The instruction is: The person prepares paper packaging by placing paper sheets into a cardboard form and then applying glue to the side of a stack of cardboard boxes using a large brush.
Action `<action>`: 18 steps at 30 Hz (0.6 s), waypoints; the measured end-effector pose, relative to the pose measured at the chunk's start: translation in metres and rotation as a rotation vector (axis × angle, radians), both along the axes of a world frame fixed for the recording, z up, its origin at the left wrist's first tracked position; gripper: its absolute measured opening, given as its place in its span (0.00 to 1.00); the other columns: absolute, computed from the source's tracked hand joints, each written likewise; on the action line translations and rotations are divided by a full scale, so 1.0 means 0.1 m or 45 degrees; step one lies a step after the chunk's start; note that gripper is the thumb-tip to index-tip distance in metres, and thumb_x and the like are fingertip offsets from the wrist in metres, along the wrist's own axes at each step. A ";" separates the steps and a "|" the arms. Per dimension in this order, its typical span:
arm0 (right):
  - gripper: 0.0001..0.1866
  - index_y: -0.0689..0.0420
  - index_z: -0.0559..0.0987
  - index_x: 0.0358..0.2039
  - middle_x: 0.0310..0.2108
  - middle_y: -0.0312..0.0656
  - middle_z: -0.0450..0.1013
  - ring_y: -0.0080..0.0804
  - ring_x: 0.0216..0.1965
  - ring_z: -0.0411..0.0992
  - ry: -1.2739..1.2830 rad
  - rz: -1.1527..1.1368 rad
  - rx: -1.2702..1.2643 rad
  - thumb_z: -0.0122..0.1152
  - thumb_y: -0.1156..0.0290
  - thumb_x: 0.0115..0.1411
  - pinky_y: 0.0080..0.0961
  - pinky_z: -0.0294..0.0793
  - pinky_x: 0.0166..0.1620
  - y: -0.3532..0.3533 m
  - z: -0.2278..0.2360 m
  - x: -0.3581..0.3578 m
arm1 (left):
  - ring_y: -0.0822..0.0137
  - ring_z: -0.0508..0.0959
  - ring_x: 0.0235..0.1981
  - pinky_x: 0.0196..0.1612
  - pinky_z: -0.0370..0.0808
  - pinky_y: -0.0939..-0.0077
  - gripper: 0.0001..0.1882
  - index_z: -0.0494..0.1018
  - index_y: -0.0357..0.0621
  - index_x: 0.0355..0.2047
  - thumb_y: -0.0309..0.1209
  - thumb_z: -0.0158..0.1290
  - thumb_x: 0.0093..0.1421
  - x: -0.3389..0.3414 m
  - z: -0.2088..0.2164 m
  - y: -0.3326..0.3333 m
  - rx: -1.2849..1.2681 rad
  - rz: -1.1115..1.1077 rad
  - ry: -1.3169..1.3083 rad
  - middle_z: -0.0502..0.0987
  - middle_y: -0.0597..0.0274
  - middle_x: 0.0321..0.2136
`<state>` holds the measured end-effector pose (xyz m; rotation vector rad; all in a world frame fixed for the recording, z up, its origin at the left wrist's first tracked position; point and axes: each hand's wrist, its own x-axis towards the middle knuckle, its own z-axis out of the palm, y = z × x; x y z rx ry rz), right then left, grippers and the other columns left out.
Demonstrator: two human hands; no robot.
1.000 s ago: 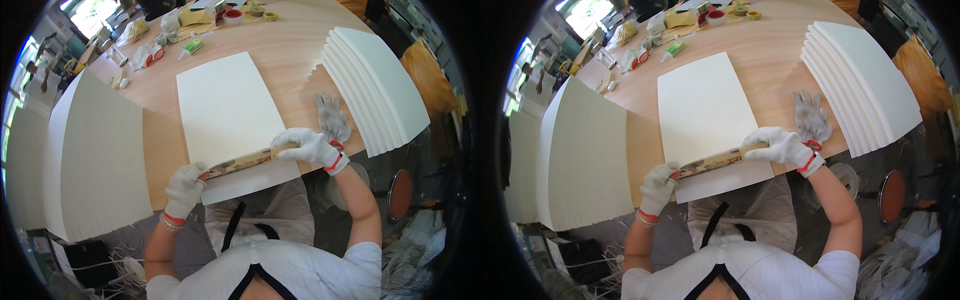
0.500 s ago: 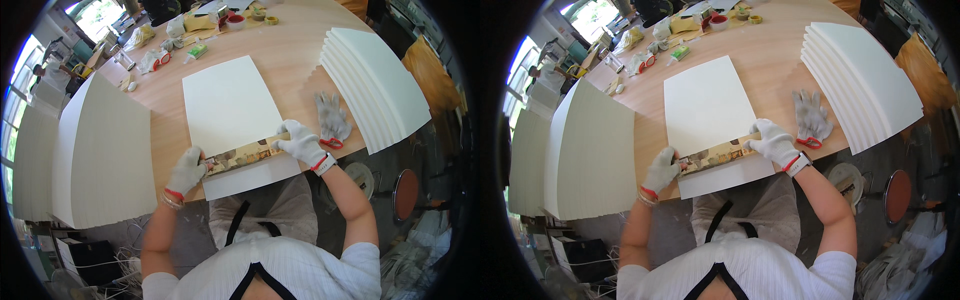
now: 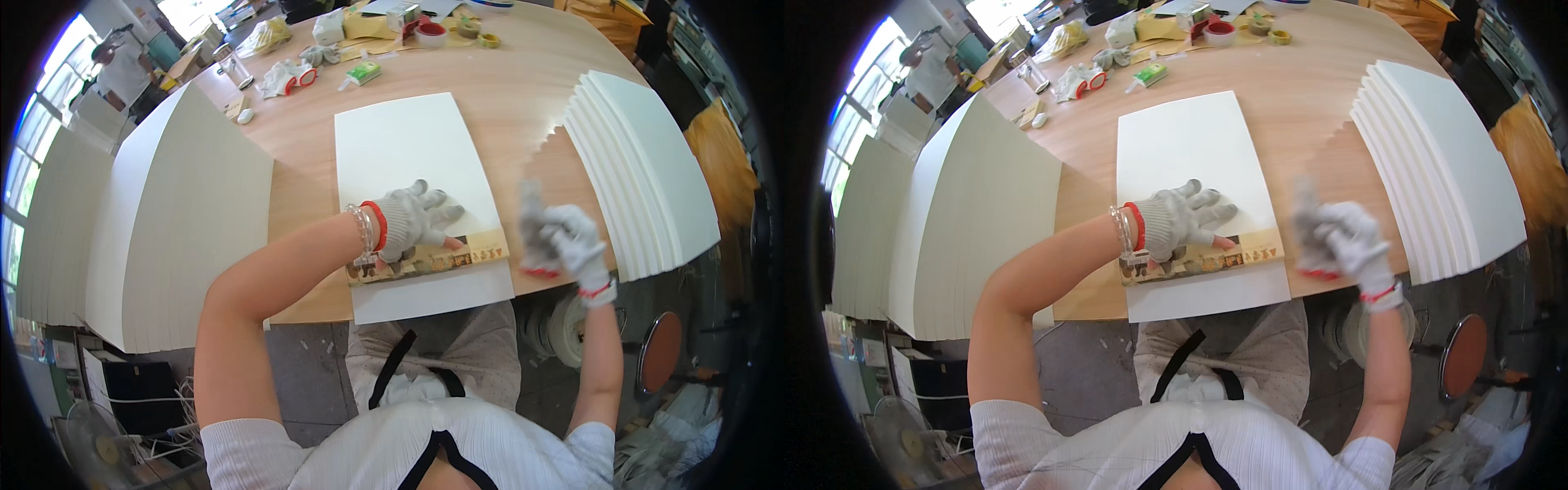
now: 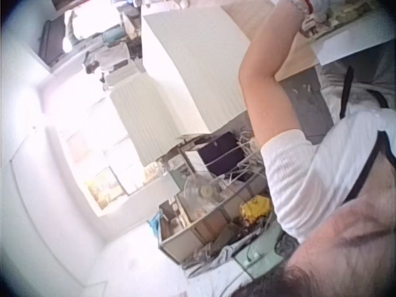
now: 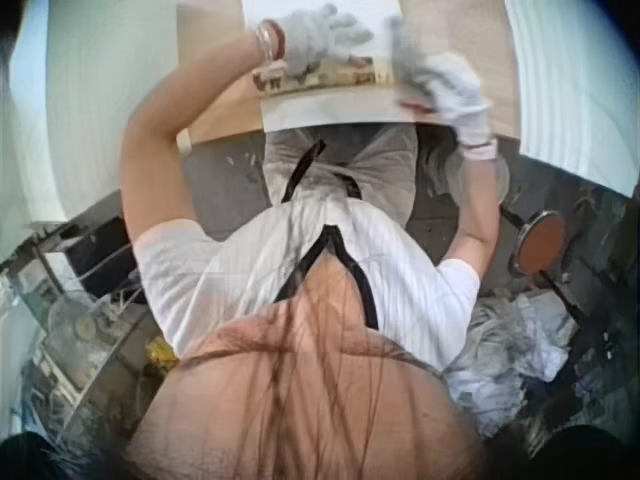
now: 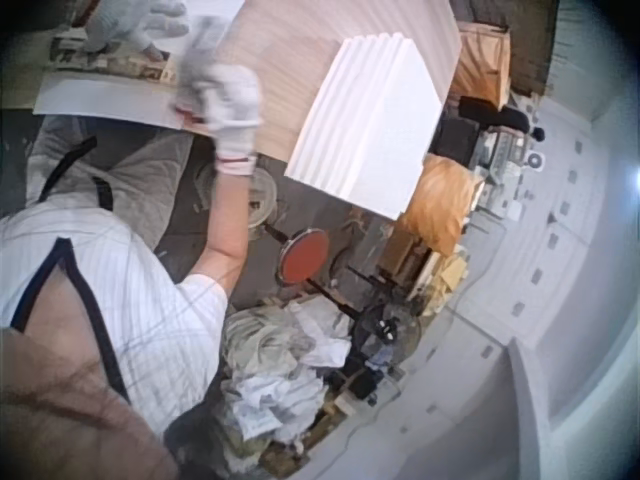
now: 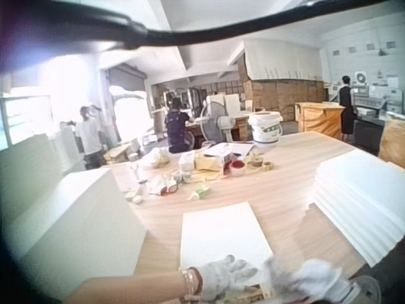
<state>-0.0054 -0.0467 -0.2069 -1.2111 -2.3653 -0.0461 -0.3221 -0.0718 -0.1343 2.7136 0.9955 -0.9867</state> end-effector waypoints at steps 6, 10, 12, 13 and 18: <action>0.14 0.55 0.76 0.31 0.31 0.37 0.70 0.36 0.37 0.70 0.108 1.030 -0.338 0.64 0.67 0.41 0.33 0.72 0.37 -0.89 -0.12 -2.19 | 0.44 0.50 0.67 0.59 0.70 0.54 0.56 0.49 0.91 0.64 0.27 0.65 0.42 -0.08 -0.02 0.13 -0.010 -0.054 -0.160 0.42 0.62 0.70; 0.09 0.55 0.76 0.28 0.32 0.37 0.71 0.34 0.38 0.71 0.144 0.991 -0.107 0.56 0.65 0.47 0.31 0.73 0.39 -1.04 -0.32 -2.55 | 0.40 0.52 0.66 0.58 0.70 0.53 0.53 0.52 0.91 0.63 0.26 0.64 0.43 -0.03 -0.01 0.05 -0.078 0.053 -0.174 0.41 0.61 0.70; 0.09 0.55 0.76 0.28 0.32 0.36 0.71 0.34 0.38 0.71 0.126 1.029 -0.094 0.56 0.65 0.46 0.31 0.73 0.39 -1.02 -0.32 -2.54 | 0.40 0.53 0.66 0.58 0.70 0.54 0.53 0.53 0.91 0.62 0.26 0.64 0.42 -0.03 -0.04 0.04 -0.043 0.028 -0.178 0.42 0.60 0.70; 0.09 0.55 0.76 0.27 0.32 0.36 0.71 0.33 0.38 0.71 0.120 1.044 -0.091 0.57 0.65 0.46 0.31 0.73 0.38 -0.99 -0.32 -2.48 | 0.40 0.53 0.66 0.58 0.70 0.54 0.53 0.54 0.91 0.62 0.25 0.64 0.41 0.00 -0.07 0.05 -0.054 0.082 -0.171 0.42 0.60 0.70; 0.10 0.55 0.76 0.34 0.36 0.42 0.73 0.38 0.38 0.71 0.051 0.750 -0.064 0.59 0.70 0.49 0.33 0.73 0.38 -0.45 0.04 -0.94 | 0.43 0.50 0.68 0.58 0.70 0.57 0.52 0.53 0.89 0.63 0.29 0.64 0.43 -0.01 -0.10 0.00 -0.074 0.053 -0.048 0.42 0.63 0.70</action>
